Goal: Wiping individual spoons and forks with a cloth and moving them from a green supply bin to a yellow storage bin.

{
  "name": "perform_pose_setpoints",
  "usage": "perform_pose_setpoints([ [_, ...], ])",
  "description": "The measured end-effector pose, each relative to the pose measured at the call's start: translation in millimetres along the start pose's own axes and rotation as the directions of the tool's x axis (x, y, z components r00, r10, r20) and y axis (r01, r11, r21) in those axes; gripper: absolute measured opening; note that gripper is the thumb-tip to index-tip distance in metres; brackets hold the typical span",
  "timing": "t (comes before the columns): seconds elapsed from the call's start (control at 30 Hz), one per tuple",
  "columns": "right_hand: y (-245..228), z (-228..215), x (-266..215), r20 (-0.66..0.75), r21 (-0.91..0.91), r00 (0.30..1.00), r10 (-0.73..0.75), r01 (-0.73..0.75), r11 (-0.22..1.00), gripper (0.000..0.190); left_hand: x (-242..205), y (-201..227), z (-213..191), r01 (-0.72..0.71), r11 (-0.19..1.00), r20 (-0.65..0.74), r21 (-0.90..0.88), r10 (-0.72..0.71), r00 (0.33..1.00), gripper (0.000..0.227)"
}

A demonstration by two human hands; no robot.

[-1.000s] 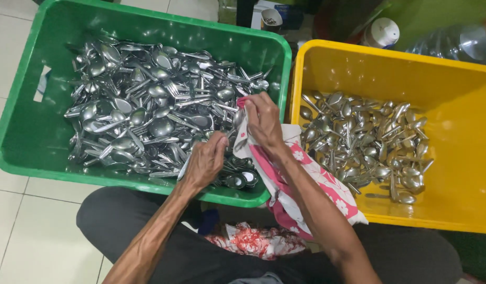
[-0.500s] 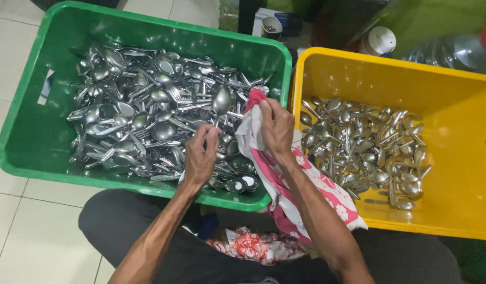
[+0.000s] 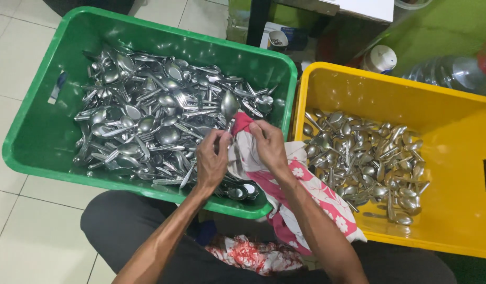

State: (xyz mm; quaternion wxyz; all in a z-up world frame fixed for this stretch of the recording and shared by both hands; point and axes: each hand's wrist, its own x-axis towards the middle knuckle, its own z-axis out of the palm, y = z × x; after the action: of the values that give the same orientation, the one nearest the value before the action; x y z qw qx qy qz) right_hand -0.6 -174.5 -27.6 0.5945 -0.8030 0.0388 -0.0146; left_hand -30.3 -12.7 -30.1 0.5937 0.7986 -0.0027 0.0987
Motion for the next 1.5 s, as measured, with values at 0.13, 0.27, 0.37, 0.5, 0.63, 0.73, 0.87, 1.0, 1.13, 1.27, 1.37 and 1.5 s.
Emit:
perform_pose_setpoints([
  [0.13, -10.5, -7.8, -1.0, -0.049, -0.076, 0.998, -0.046, 0.042, 0.996, 0.023, 8.3, -12.6, -4.2, -0.027, 1.000, -0.005, 0.003, 0.027, 1.000, 0.027],
  [0.27, -2.8, -9.1, 1.7, -0.070, -0.026, 0.997, 0.024, -0.026, 0.999, 0.022, -0.1, -3.0, 4.7, -0.056, 0.998, 0.010, -0.016, 0.056, 0.998, 0.028],
  [0.37, 2.3, -6.0, 8.3, 0.092, 0.371, 0.984, 0.153, -0.177, 0.912, 0.018, -2.0, 5.4, 8.0, -0.069, 0.997, -0.012, 0.023, 0.069, 0.998, 0.031],
  [0.5, -24.5, -16.1, -2.3, 0.397, 0.581, 0.895, 0.202, -0.416, 0.699, 0.034, 1.1, 6.5, 2.5, -0.096, 0.990, -0.006, 0.101, 0.098, 0.995, 0.034],
  [0.63, 15.6, -5.6, -3.5, 0.404, 0.522, 0.887, 0.222, -0.423, 0.740, 0.042, 2.8, 15.7, 1.2, -0.138, 0.986, 0.052, 0.095, 0.134, 0.990, 0.030],
  [0.73, 1.5, 0.0, -4.6, 0.379, 0.580, 0.881, 0.284, -0.465, 0.669, 0.034, 5.4, 13.1, -3.4, -0.199, 0.965, 0.102, 0.173, 0.184, 0.978, 0.022],
  [0.87, 5.4, 5.7, -3.6, 0.317, 0.615, 0.915, 0.248, -0.397, 0.681, 0.024, 7.5, 7.0, -16.2, -0.161, 0.965, 0.245, 0.209, 0.108, 0.963, 0.021],
  [1.0, 11.3, 0.9, -5.1, 0.257, 0.595, 0.941, 0.219, -0.333, 0.731, 0.020, 7.7, 32.2, -25.7, 0.347, 0.904, 0.425, -0.249, -0.220, 0.878, 0.072],
  [1.13, -0.9, 0.6, -5.0, 0.187, 0.365, 0.978, 0.088, -0.152, 0.919, 0.017, 3.4, 3.9, -0.2, 0.368, 0.909, 0.524, -0.198, -0.219, 0.823, 0.064],
  [1.27, 2.8, -17.9, 0.4, 0.318, 0.140, 0.922, -0.221, 0.185, 0.973, 0.010, 3.3, -15.5, 4.5, 0.262, 0.946, 0.458, -0.191, -0.150, 0.876, 0.035],
  [1.37, -0.3, -22.4, 5.2, 0.361, 0.289, 0.931, -0.053, -0.058, 0.956, 0.015, 1.8, -2.5, -2.3, 0.244, 0.947, 0.446, -0.208, -0.130, 0.886, 0.029],
  [1.5, -21.8, -23.1, 4.7, 0.281, 0.162, 0.954, 0.104, -0.154, 0.975, 0.033, -7.7, 10.8, 2.8, 0.208, 0.971, 0.461, -0.115, -0.133, 0.878, 0.031],
])
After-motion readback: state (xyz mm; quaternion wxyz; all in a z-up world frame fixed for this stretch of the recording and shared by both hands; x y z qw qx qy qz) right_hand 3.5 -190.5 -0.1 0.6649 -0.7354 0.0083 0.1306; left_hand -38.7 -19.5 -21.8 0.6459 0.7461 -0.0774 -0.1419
